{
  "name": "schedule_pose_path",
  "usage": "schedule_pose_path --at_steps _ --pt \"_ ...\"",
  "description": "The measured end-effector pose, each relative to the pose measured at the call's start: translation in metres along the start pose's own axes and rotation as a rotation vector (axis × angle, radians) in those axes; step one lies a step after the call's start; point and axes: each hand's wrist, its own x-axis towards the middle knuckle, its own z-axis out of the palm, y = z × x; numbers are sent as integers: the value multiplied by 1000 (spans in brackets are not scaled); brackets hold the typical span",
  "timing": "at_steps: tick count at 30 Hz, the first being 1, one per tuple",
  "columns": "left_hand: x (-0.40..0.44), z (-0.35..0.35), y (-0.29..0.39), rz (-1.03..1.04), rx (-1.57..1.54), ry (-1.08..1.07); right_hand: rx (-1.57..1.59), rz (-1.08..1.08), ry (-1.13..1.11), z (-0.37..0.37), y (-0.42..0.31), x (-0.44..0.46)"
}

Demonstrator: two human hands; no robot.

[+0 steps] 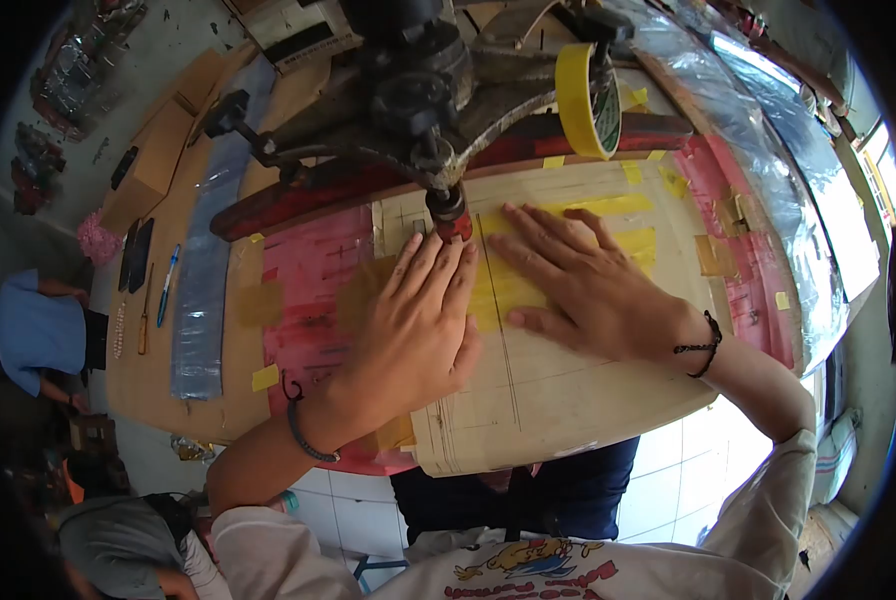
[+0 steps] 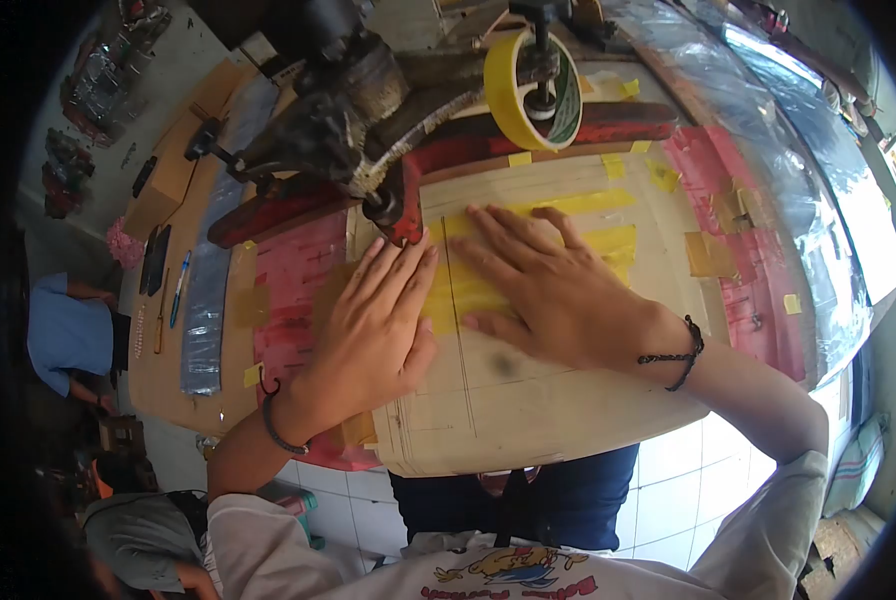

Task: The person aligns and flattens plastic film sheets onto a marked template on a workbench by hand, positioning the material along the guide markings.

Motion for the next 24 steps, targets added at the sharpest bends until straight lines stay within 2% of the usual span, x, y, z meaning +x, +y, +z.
schedule_pose_path --at_steps 3,7,10,18,24 --pt "-6 -6 8 7 -82 30 -3 42 72 9 -2 4" --pt "-5 -10 12 -47 -22 20 32 84 154 16 -7 7" --pt "-4 -10 9 -47 8 23 162 28 142 9 0 9" --pt "-9 -11 11 -163 -4 33 114 -75 102 5 5 5" --pt "-7 -14 1 -158 -77 29 74 -130 92 6 8 7"
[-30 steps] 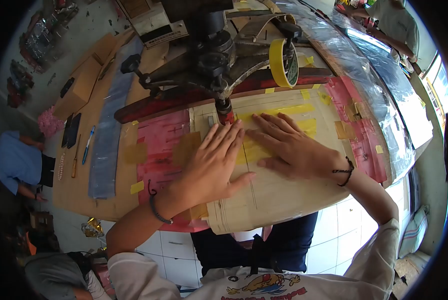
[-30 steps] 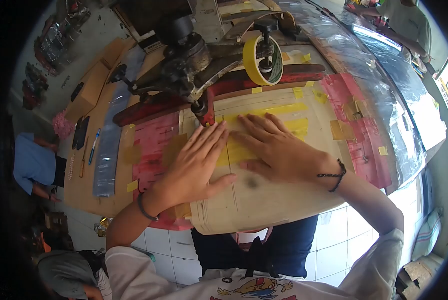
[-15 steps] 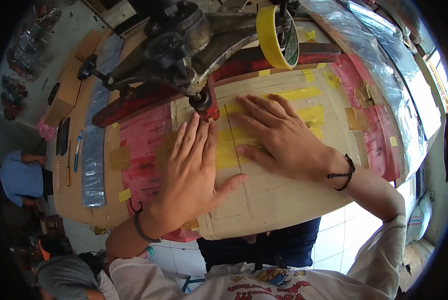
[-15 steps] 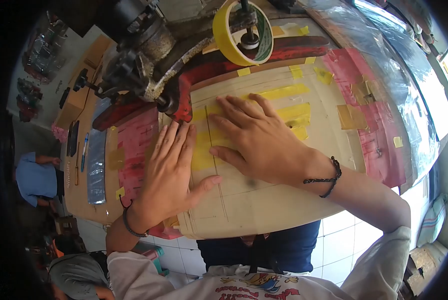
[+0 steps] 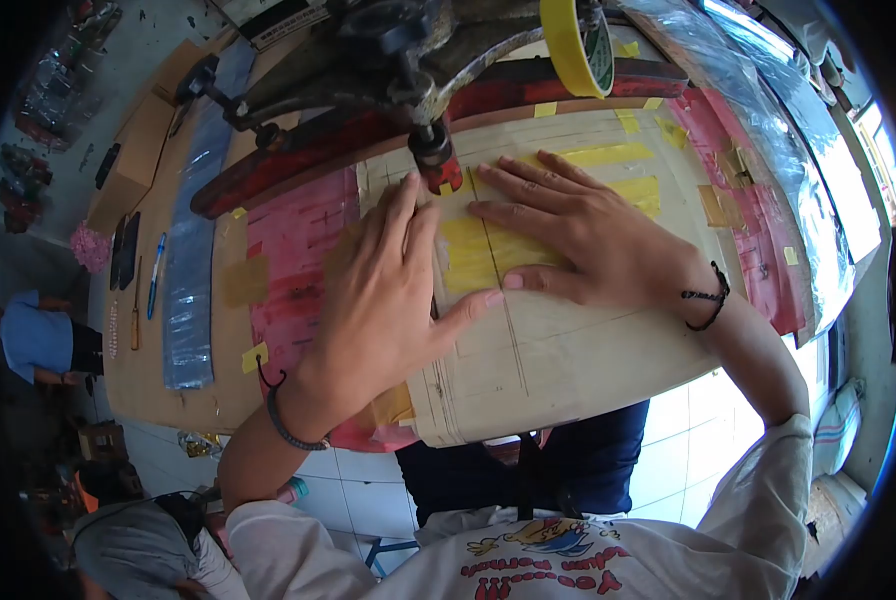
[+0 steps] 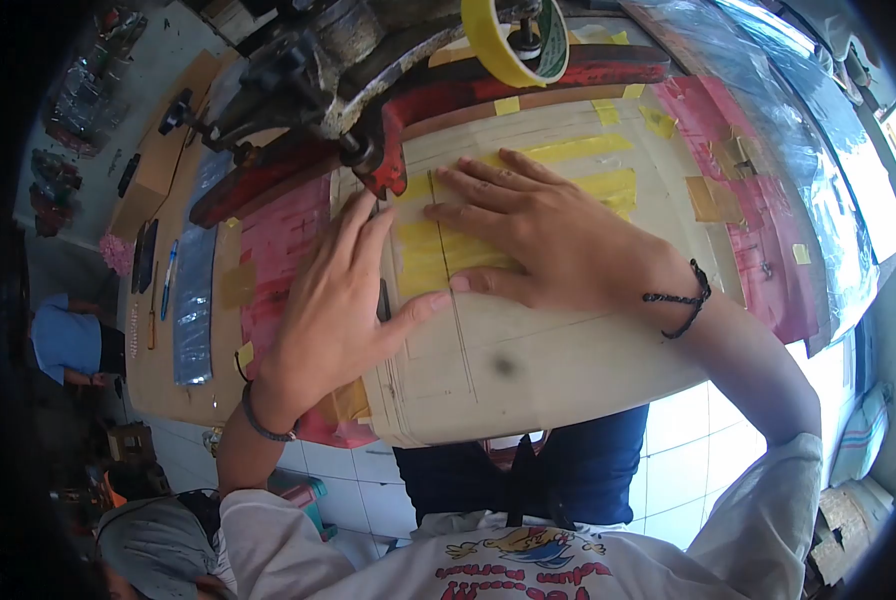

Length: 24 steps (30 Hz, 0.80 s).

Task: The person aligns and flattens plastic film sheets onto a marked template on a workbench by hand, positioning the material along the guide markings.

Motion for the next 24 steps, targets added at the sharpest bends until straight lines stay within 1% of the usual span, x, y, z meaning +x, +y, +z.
schedule_pose_path --at_steps 10,13,16,19,24 --pt "-1 2 -10 80 4 12 -13 -50 10 -2 -2 1" --pt "-1 0 -11 91 -23 -9 54 -61 4 -6 -4 1" --pt "-1 0 -11 136 23 -16 93 -81 -5 -10 -4 1" --pt "-2 4 -10 141 -21 19 99 -69 -18 -13 -5 1" --pt "-1 10 -11 129 -10 50 128 -35 -35 -14 -4 4"
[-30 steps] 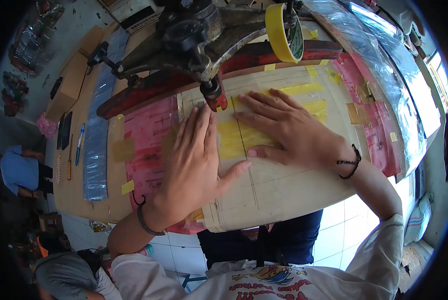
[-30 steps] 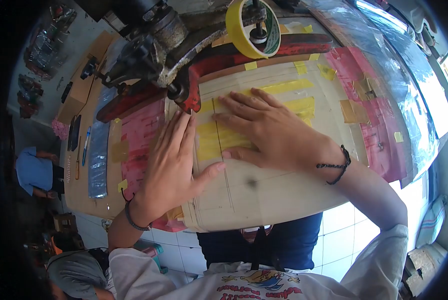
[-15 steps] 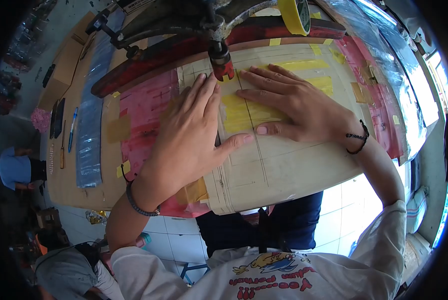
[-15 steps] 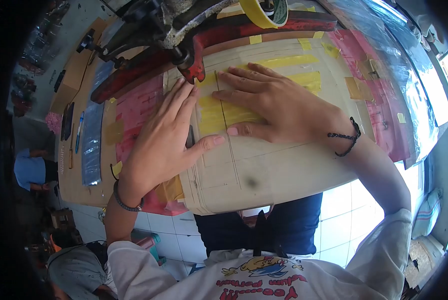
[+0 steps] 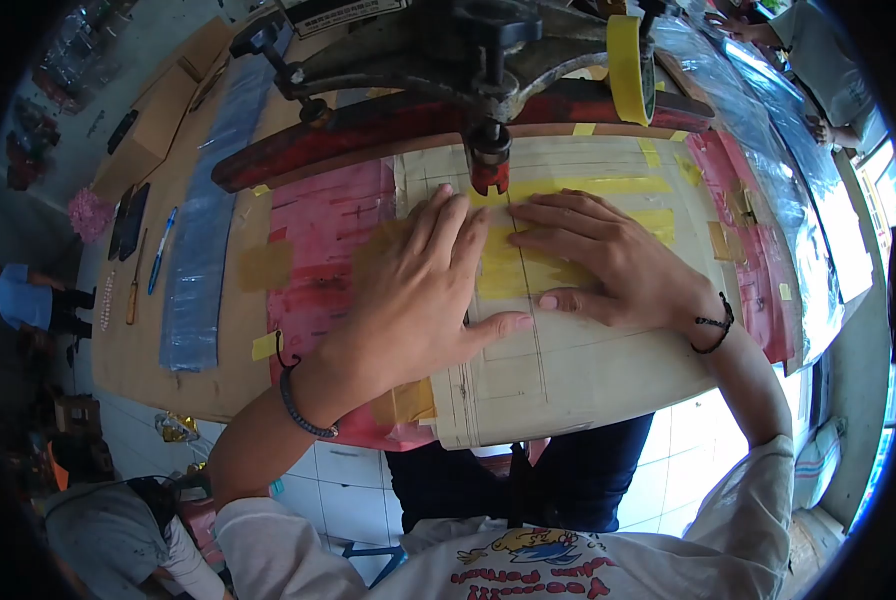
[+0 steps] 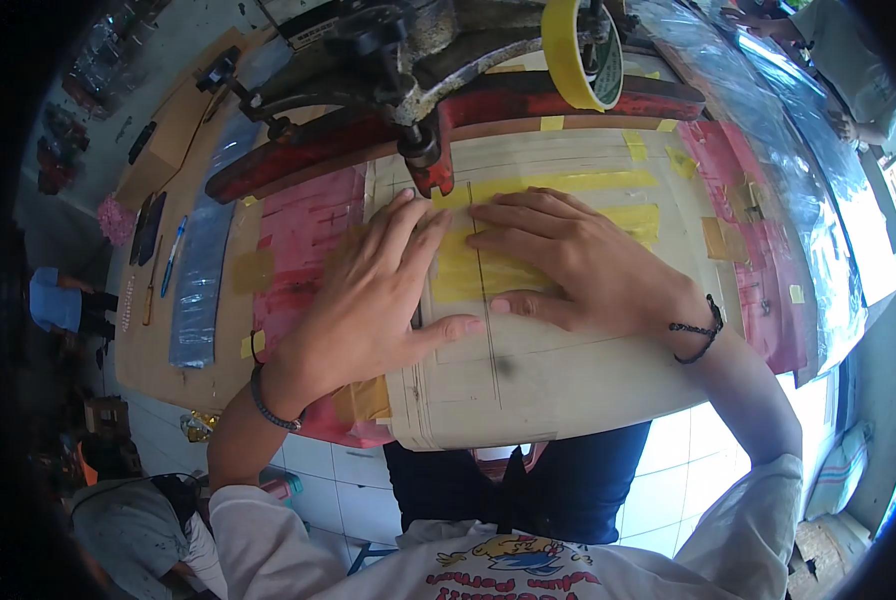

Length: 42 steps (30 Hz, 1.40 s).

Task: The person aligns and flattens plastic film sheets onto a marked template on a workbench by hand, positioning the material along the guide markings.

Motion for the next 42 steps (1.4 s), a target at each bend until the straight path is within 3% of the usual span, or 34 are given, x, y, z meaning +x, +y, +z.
schedule_pose_path --at_steps 26,42 --pt "8 6 -9 -64 -21 -3 -78 90 -32 0 -2 2" --pt "3 4 -2 9 24 -51 -172 64 45 14 9 1"
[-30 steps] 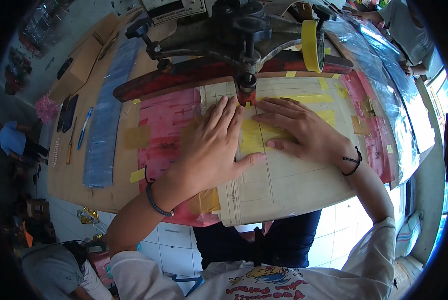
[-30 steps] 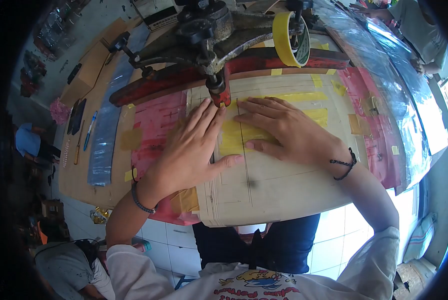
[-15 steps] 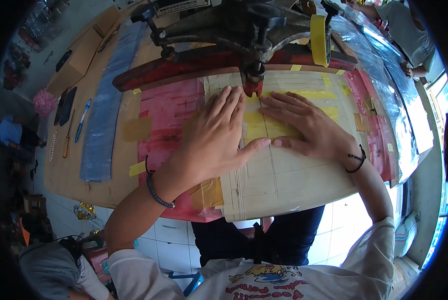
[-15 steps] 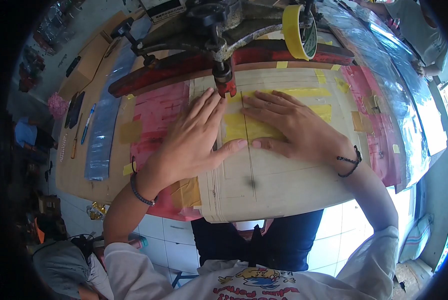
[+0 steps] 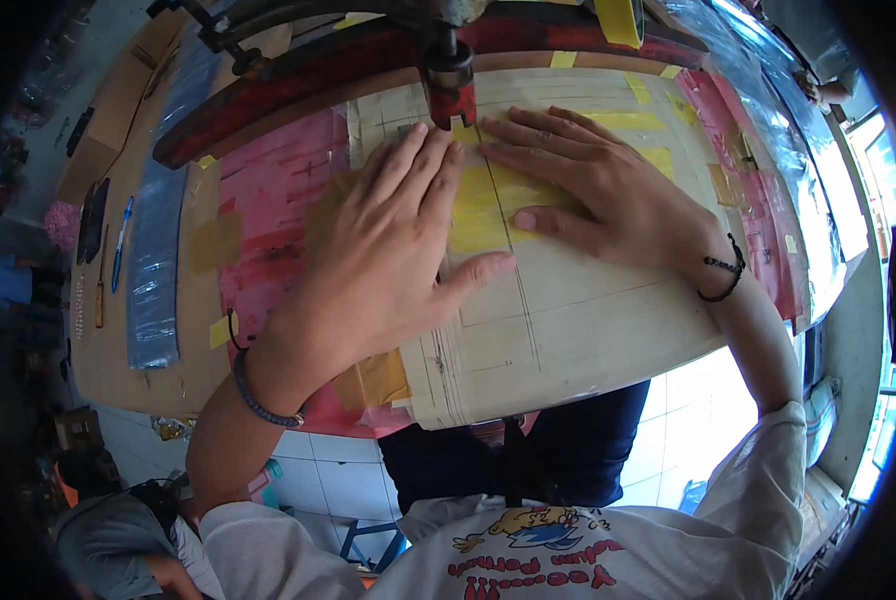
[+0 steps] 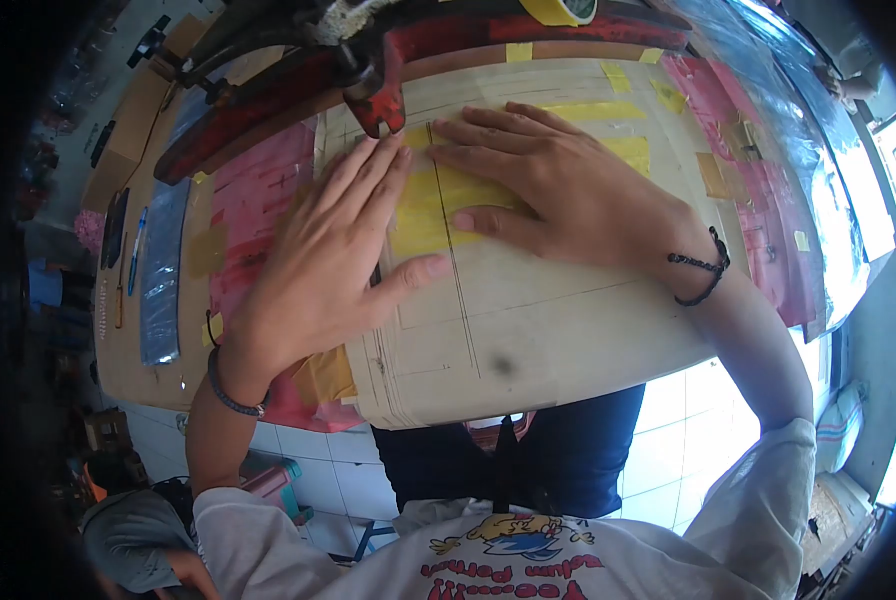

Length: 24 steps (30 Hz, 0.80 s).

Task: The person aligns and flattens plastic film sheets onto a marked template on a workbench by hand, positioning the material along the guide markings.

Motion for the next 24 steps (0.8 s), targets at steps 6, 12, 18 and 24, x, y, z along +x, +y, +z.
schedule_pose_path --at_steps 6,12,18,24 --pt "4 1 -2 -20 -1 -18 -32 -18 55 5 3 1" --pt "4 -5 -2 -41 -7 -55 64 -74 88 5 5 -4" --pt "6 -8 -3 -41 -45 -36 71 -105 94 3 6 -5" --pt "5 -10 0 -62 -35 -41 79 -65 74 5 6 -6"
